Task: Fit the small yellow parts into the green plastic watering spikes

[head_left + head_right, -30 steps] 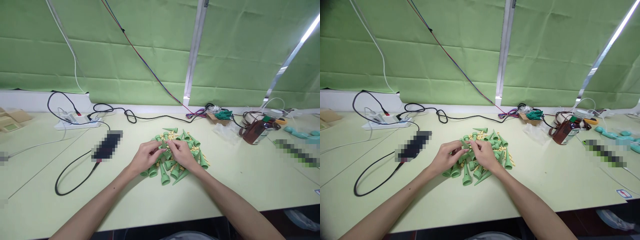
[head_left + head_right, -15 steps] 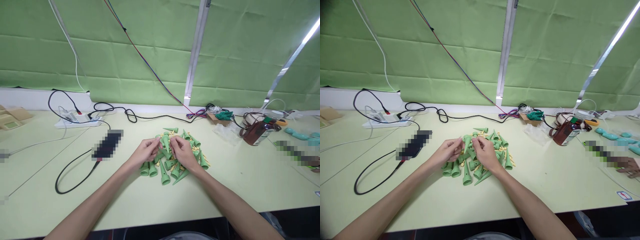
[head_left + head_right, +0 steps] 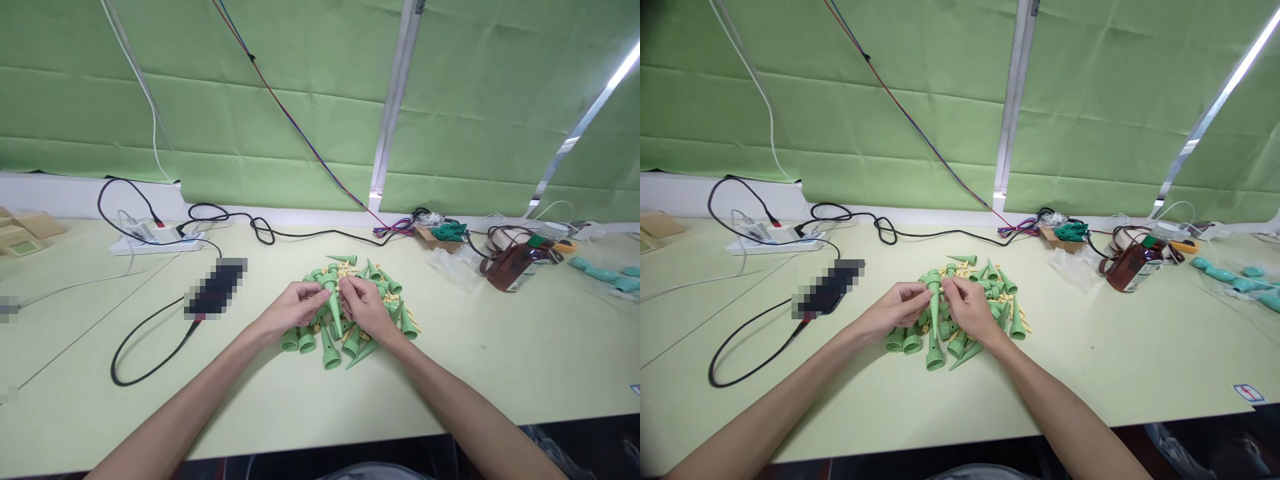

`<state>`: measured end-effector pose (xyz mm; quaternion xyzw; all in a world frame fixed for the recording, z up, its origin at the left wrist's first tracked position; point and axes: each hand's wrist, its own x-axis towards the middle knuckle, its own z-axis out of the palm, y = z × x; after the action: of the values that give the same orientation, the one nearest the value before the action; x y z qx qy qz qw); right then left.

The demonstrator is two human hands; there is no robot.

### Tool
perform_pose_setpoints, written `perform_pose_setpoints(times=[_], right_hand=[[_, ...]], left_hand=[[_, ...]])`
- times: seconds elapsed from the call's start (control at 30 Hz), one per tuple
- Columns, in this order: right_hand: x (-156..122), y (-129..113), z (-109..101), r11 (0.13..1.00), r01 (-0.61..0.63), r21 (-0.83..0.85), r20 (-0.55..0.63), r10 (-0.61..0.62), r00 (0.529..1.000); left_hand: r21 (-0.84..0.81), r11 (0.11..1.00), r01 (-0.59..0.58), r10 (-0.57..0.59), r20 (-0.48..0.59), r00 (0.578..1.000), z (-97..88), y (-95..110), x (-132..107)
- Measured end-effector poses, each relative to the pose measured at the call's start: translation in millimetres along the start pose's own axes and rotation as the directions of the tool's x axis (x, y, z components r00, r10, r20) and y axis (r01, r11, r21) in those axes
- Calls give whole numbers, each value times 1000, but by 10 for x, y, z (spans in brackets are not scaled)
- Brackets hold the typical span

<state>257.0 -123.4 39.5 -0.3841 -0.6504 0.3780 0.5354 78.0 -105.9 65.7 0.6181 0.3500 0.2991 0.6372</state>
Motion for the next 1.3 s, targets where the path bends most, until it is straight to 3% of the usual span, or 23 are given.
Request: perform_pose_setpoints(times=[0.2,0.43,0.67,0.97,1.07,1.13,1.23,1.3], right_hand=[[-1,17,27,990,-73,118,14,72,997],[6,-19,42,945,-158,288,35,154,987],[18,-46,38,926,-199,322,53,192,980],[23,-35,34,922,-187,339,46,182,982],[19,-41,43,940,-142,309,9,147,989],[19,-47,40,955,-107,275,-28,120,992],[20,-55,20,971,-72,226,-63,89,994],[21,-60,7,979,-53,196,-44,63,997]], left_hand=[[293,942,-165,179,-21,984,29,17,-10],[593,736,-327,418,-17,908,65,10,-27],[714,574,-401,532,46,845,82,-20,-52],[777,477,-411,563,90,822,86,-49,-62],[774,521,-359,562,5,827,92,-35,-59],[726,614,-310,523,-79,849,94,-21,-50],[494,836,-240,348,-137,928,92,-4,-23],[241,960,-143,171,-99,980,94,-2,-6]])
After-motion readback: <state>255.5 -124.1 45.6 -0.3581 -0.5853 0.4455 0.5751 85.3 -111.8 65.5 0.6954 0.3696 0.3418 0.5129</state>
